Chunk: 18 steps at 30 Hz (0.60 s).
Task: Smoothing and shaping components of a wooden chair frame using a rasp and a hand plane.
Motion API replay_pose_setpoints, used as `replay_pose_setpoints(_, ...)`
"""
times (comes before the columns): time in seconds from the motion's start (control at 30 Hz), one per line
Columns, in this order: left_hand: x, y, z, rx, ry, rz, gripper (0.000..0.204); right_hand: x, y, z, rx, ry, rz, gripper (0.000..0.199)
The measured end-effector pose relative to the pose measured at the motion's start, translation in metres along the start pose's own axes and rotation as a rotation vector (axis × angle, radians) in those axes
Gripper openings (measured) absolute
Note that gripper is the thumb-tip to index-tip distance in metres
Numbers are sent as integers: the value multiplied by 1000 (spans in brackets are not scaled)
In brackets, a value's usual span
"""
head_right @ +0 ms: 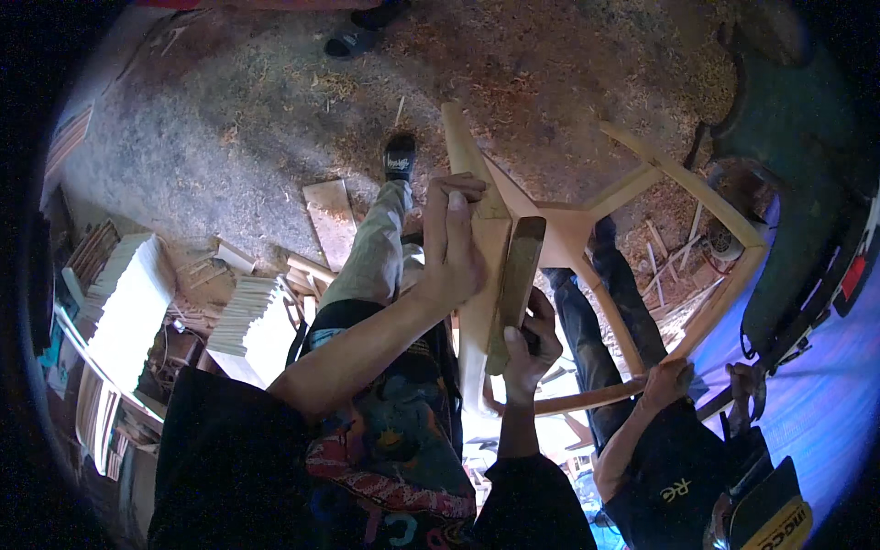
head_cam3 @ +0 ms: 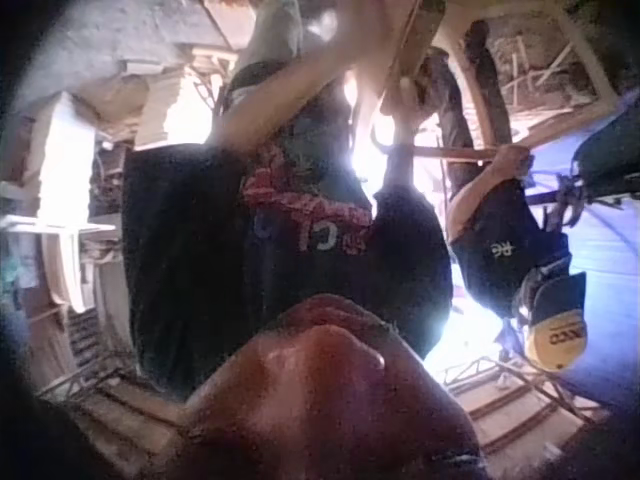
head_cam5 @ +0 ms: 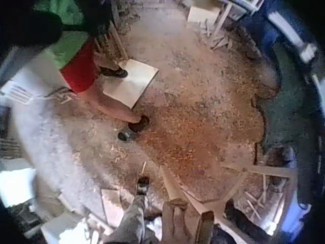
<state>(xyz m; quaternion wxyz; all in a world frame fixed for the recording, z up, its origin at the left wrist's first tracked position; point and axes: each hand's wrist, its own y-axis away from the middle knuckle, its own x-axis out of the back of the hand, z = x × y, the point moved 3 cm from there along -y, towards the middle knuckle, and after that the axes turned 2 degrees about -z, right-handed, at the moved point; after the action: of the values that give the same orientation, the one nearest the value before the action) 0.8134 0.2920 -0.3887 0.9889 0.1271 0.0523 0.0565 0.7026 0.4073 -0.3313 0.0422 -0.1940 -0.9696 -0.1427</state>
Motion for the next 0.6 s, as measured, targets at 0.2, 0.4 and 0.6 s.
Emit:
replay_pose_setpoints(0.2, 2, 1, 2, -12, -5, -10, 21, -18, -93, -6, 177, 31, -190, 18)
replay_pose_setpoints(0.4, 3, 0, 5, 18, -1, -21, 21, -8, -51, -2, 124, 75, -69, 19)
replay_pose_setpoints(0.6, 2, 3, 0, 21, -2, -4, 21, -2, -15, -1, 56, 62, 19, 19)
